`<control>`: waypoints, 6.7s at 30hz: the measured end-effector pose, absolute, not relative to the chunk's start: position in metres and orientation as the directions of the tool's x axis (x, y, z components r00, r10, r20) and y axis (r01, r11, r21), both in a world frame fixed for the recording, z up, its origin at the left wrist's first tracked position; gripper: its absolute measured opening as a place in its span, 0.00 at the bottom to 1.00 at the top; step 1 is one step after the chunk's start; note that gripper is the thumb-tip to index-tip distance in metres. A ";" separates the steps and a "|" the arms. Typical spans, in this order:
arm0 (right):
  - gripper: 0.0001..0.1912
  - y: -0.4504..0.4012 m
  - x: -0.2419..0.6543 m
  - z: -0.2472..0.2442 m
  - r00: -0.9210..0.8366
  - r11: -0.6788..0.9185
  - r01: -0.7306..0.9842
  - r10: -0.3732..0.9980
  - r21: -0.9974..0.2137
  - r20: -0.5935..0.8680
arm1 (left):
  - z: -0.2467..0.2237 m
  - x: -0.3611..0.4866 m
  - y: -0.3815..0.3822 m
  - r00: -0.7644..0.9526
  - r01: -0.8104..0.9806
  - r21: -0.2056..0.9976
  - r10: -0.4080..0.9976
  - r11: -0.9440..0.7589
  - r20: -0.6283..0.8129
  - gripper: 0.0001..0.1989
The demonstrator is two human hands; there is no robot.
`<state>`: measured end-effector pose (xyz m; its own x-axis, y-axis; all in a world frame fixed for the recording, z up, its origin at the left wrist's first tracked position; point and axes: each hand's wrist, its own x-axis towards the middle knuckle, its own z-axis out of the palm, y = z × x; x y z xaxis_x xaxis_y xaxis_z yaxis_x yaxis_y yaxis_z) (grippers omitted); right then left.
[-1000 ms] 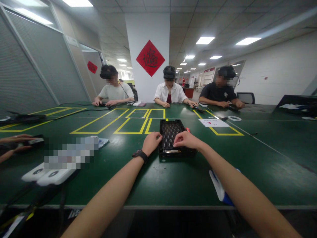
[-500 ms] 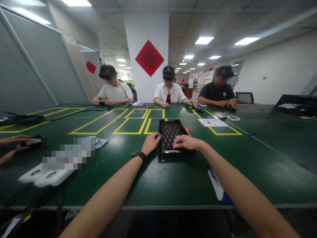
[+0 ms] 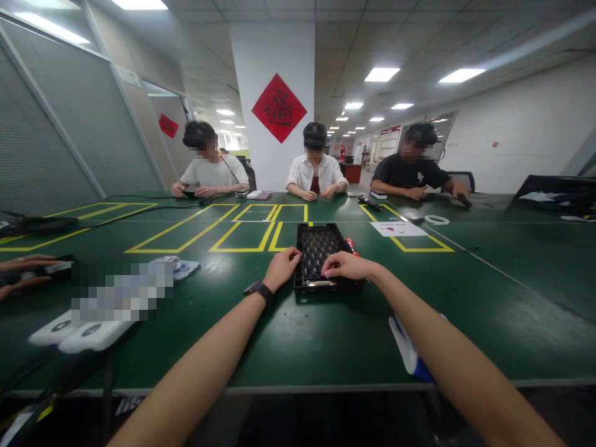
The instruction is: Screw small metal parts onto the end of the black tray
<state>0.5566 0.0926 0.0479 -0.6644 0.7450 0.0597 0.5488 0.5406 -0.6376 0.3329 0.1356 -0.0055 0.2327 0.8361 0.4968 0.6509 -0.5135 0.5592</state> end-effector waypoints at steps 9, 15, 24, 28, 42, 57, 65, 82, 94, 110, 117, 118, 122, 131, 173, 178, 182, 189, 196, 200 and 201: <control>0.14 0.090 0.564 0.055 -0.739 0.617 0.475 0.667 -0.627 0.098 | -0.006 0.332 0.134 0.225 0.653 0.564 0.840 -0.506 0.494 0.11; 0.15 0.094 0.568 0.051 -0.745 0.633 0.471 0.658 -0.615 0.106 | -0.006 0.332 0.136 0.227 0.650 0.565 0.839 -0.508 0.494 0.11; 0.12 0.096 0.566 0.049 -0.748 0.653 0.456 0.650 -0.605 0.137 | -0.007 0.332 0.136 0.228 0.653 0.559 0.837 -0.511 0.498 0.11; 0.13 0.095 0.566 0.049 -0.744 0.634 0.462 0.657 -0.620 0.118 | -0.007 0.332 0.136 0.218 0.659 0.567 0.847 -0.494 0.484 0.11; 0.13 0.093 0.563 0.049 -0.747 0.633 0.435 0.650 -0.641 0.135 | -0.007 0.332 0.137 0.223 0.651 0.564 0.839 -0.507 0.497 0.11; 0.13 0.090 0.564 0.054 -0.752 0.678 0.450 0.639 -0.581 0.163 | -0.003 0.333 0.133 0.215 0.653 0.577 0.851 -0.490 0.479 0.11; 0.16 0.115 0.597 0.044 0.069 0.268 0.754 0.875 -0.600 0.479 | -0.003 0.332 0.135 0.212 0.643 0.587 0.851 -0.491 0.481 0.10; 0.15 0.117 0.608 0.017 0.300 -0.119 0.744 0.938 -0.657 0.171 | 0.003 0.327 0.129 0.147 0.697 0.534 0.824 -0.479 0.548 0.08; 0.24 0.103 0.541 0.048 0.103 0.249 -0.338 0.968 -0.908 0.227 | 0.001 0.332 0.136 0.134 0.664 0.631 0.895 -0.400 0.426 0.13; 0.20 0.091 0.523 0.035 0.123 0.469 -0.095 0.881 -0.878 0.457 | 0.032 0.351 0.132 0.207 0.588 0.602 0.820 -0.540 0.534 0.10; 0.18 0.082 0.519 0.039 0.124 0.547 -0.043 0.833 -0.836 0.539 | 0.043 0.376 0.106 0.616 0.254 0.778 0.716 -0.575 0.328 0.15; 0.18 0.081 0.518 0.039 0.119 0.559 -0.039 0.826 -0.828 0.552 | 0.040 0.376 0.105 0.595 0.250 0.779 0.726 -0.575 0.345 0.16; 0.16 0.074 0.513 0.039 0.102 0.606 0.004 0.791 -0.796 0.603 | 0.031 0.373 0.103 0.490 0.239 0.779 0.765 -0.580 0.419 0.16; 0.18 0.071 0.513 0.039 0.034 0.591 0.016 0.806 -0.806 0.591 | 0.037 0.373 0.096 0.605 0.213 0.720 0.668 -0.661 0.434 0.12; 0.20 0.069 0.512 0.042 0.059 0.595 0.050 0.800 -0.802 0.597 | 0.027 0.374 0.100 0.520 0.337 0.691 0.738 -0.640 0.430 0.14; 0.20 0.069 0.513 0.043 0.034 0.594 0.024 0.803 -0.804 0.595 | 0.025 0.372 0.102 0.551 0.352 0.672 0.724 -0.652 0.414 0.14; 0.19 0.069 0.513 0.044 0.027 0.590 -0.001 0.807 -0.807 0.590 | 0.028 0.371 0.100 0.584 0.337 0.641 0.687 -0.689 0.433 0.12; 0.20 0.070 0.513 0.044 0.011 0.586 0.018 0.810 -0.810 0.586 | 0.030 0.372 0.099 0.617 0.319 0.612 0.649 -0.723 0.445 0.11; 0.21 0.066 0.512 0.045 -0.005 0.594 0.004 0.804 -0.804 0.594 | 0.027 0.373 0.100 0.545 0.356 0.645 0.711 -0.676 0.444 0.14; 0.21 0.069 0.513 0.043 -0.017 0.585 -0.010 0.811 -0.811 0.585 | 0.028 0.371 0.100 0.583 0.353 0.623 0.684 -0.698 0.437 0.11; 0.20 0.070 0.513 0.043 -0.017 0.579 -0.011 0.815 -0.815 0.579 | 0.029 0.371 0.099 0.602 0.335 0.623 0.669 -0.706 0.435 0.10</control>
